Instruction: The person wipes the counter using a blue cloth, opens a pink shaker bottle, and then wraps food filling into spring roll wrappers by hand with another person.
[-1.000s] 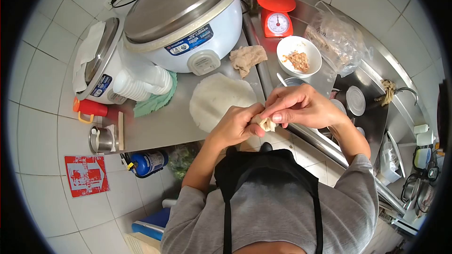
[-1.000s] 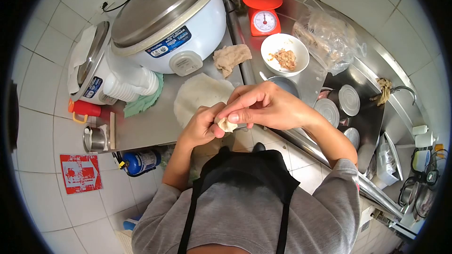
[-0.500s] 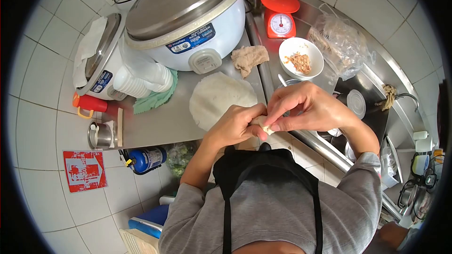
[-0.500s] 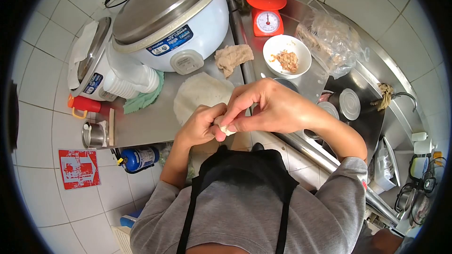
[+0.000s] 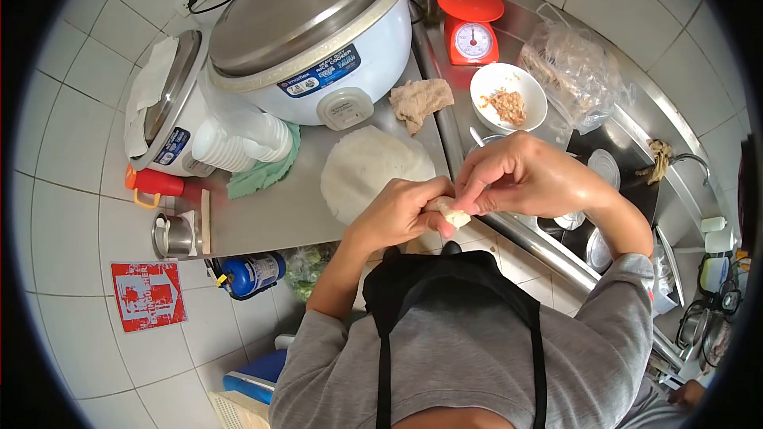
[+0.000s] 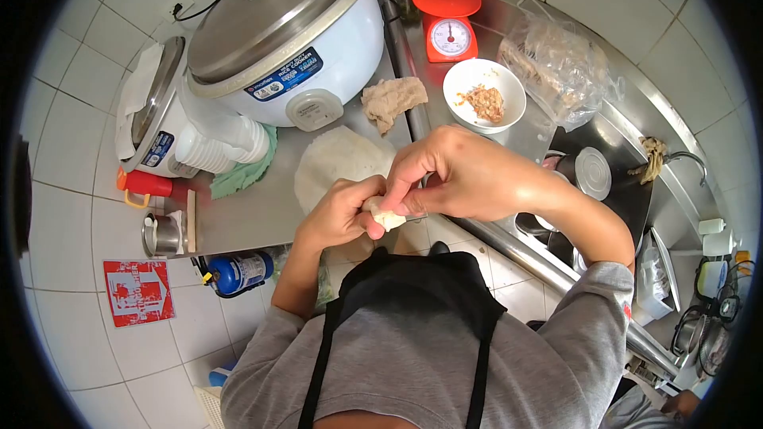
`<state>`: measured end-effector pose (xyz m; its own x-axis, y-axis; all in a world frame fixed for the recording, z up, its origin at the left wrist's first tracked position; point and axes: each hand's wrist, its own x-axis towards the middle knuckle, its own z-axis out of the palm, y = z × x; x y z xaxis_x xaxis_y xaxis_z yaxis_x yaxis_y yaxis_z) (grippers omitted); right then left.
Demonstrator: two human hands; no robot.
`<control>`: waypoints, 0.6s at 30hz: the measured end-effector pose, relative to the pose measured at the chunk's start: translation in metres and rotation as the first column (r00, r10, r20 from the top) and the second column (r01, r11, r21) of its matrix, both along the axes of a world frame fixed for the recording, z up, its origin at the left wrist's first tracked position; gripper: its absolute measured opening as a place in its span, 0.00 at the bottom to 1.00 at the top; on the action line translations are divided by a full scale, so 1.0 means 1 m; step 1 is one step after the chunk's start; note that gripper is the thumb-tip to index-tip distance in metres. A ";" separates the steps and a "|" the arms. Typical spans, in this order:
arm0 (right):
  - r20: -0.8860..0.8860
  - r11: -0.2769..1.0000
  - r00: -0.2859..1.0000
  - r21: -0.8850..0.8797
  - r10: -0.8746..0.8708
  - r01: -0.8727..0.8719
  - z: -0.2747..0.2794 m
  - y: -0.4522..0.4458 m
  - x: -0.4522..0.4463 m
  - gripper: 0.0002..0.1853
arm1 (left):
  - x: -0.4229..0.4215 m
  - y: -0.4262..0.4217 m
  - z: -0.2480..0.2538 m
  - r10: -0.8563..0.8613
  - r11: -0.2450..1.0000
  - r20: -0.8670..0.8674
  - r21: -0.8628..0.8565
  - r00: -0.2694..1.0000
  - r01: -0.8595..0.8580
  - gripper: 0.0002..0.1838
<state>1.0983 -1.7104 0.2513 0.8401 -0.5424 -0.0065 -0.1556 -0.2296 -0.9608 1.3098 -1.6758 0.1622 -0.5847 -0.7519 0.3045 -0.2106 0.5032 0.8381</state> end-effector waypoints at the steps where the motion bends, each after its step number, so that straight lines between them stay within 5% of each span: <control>1: -0.019 1.000 1.000 -0.002 0.011 -0.011 -0.001 -0.001 0.001 0.07 | 0.000 0.000 -0.001 -0.002 1.000 -0.005 0.000 1.000 0.002 0.23; 9: -0.122 0.999 0.991 -0.003 -0.051 0.051 0.000 -0.005 0.011 0.09 | 0.004 0.000 -0.005 -0.009 0.998 -0.016 0.055 1.000 0.010 0.24; 18: -0.136 0.825 0.988 -0.565 -0.078 -0.012 -0.003 0.011 0.019 0.08 | 0.004 -0.003 -0.012 -0.035 0.999 0.007 0.024 0.999 0.035 0.23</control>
